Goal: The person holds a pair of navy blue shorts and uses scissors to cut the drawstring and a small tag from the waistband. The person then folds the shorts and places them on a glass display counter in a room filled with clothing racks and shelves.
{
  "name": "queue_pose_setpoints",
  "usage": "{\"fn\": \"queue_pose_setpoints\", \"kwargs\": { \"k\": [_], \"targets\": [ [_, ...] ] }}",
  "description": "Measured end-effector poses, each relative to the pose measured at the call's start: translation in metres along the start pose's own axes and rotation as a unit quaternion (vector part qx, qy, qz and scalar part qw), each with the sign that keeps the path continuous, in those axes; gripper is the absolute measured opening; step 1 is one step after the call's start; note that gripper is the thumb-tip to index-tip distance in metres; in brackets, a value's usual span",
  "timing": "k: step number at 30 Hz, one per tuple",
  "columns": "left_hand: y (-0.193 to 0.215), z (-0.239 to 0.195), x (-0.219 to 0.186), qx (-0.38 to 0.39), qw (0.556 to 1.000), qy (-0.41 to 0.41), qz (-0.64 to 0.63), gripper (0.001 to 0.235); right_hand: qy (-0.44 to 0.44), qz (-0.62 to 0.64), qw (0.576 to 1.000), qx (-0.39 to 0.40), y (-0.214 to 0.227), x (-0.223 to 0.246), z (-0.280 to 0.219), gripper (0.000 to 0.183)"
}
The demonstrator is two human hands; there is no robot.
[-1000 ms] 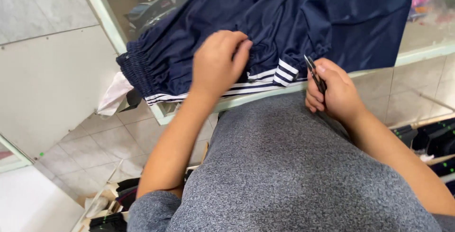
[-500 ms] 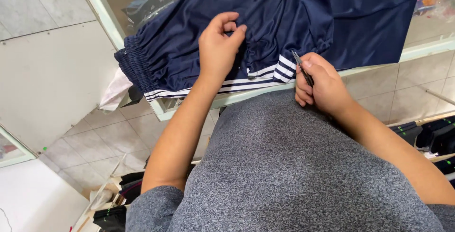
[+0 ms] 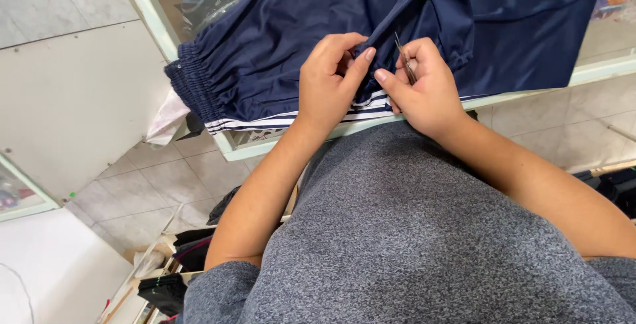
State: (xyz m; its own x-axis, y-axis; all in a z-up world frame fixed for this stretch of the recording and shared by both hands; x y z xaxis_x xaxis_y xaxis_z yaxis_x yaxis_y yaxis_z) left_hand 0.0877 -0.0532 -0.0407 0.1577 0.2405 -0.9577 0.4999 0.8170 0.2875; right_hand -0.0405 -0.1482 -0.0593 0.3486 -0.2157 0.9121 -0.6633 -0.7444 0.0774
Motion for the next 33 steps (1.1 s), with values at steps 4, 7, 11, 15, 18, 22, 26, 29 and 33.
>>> {"fn": "queue_pose_setpoints", "kwargs": {
  "k": [4,7,11,15,18,22,26,29,33],
  "targets": [
    [0.003,0.003,-0.009,-0.01,1.0,-0.017,-0.002,0.015,-0.008,-0.031,0.999,-0.009,0.001,0.002,0.001,0.019],
    [0.005,0.011,-0.017,-0.025,1.0,-0.01,-0.013,0.008,-0.008,-0.047,0.999,-0.01,0.003,-0.005,0.003,0.018],
    [0.004,0.017,-0.011,-0.016,0.999,0.006,-0.032,0.008,-0.025,-0.032,0.999,-0.013,0.007,-0.011,0.003,0.016],
    [-0.003,0.014,0.009,0.008,0.992,0.094,-0.083,0.005,-0.039,-0.04,0.998,-0.018,0.011,-0.007,0.0,0.013],
    [-0.005,0.01,0.019,0.023,0.984,0.139,-0.108,0.006,-0.039,-0.052,0.998,-0.02,0.012,-0.003,-0.003,0.01],
    [-0.007,0.011,0.015,0.042,0.982,0.144,-0.114,0.007,-0.031,-0.064,0.997,-0.022,0.014,0.002,-0.002,0.009],
    [-0.01,0.009,-0.004,0.059,0.99,0.098,-0.088,0.005,-0.048,-0.042,0.998,-0.022,0.015,0.008,-0.013,0.007],
    [-0.013,0.006,-0.022,0.071,0.99,0.078,-0.09,0.006,-0.076,0.09,0.992,0.038,0.007,0.011,-0.023,0.019],
    [-0.019,0.002,-0.042,0.077,0.995,0.012,-0.064,0.005,-0.178,0.235,0.953,0.07,-0.002,0.017,-0.032,0.038]
  ]
}}
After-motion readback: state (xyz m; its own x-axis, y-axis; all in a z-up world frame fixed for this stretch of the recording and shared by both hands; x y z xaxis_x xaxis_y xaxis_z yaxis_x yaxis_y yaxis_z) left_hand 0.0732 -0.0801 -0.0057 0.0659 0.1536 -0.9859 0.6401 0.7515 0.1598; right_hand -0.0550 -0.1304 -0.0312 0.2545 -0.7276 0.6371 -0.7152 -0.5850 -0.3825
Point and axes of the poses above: each hand's wrist, its own z-axis towards the middle knuckle, its own y-axis out of the back of the hand, x = y × z, the point moved 9 cm from there along z, towards the middle knuckle, and after that the axes turned 10 degrees about -x, right-handed, at the moved point
